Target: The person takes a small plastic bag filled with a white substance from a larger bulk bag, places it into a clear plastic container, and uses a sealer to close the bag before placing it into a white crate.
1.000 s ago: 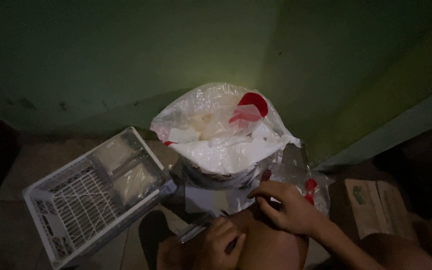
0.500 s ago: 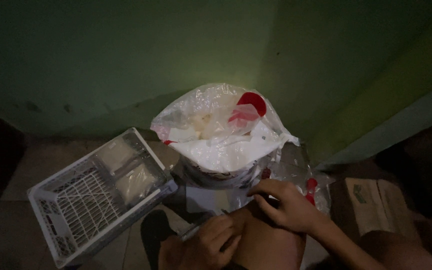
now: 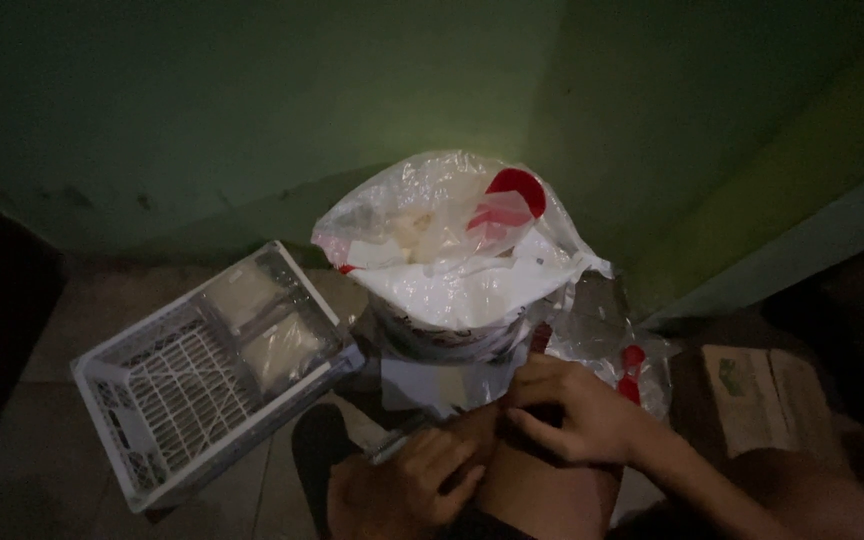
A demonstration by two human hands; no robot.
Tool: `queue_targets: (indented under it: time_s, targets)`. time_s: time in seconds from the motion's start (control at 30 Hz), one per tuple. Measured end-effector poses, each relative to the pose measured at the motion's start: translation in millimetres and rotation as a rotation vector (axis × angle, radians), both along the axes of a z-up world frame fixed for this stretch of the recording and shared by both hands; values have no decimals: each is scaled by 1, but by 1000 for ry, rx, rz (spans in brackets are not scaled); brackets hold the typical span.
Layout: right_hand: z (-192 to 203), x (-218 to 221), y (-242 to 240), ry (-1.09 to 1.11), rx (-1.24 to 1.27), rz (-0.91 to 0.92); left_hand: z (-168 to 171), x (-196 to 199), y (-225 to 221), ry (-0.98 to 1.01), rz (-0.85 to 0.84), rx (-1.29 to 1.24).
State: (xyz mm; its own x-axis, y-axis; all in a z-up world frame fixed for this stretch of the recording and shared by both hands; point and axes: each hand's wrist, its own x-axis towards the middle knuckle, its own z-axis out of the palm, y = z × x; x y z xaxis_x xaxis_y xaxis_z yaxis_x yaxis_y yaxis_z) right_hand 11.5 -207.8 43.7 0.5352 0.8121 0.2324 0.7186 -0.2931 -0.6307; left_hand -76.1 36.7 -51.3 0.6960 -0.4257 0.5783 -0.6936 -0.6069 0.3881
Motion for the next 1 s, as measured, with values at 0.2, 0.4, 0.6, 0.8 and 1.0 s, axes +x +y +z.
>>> queue_targets:
  time_s: [0.2,0.4,0.6,0.8,1.0]
  targets:
    - [-1,-2,1,49,-68,-24,-26,4,2,-12,-218,-209]
    - [0,2,4,32,-12,-2,-51,0,-6,156,-118,-249]
    - [1,-3,1,16,-32,21,-53,-4,-4,146,-149,-228]
    - [5,-9,9,23,-34,58,-47,-1,1,135,-159,-213]
    - [16,-12,15,-21,-48,104,-59,-1,-9,83,-123,-263]
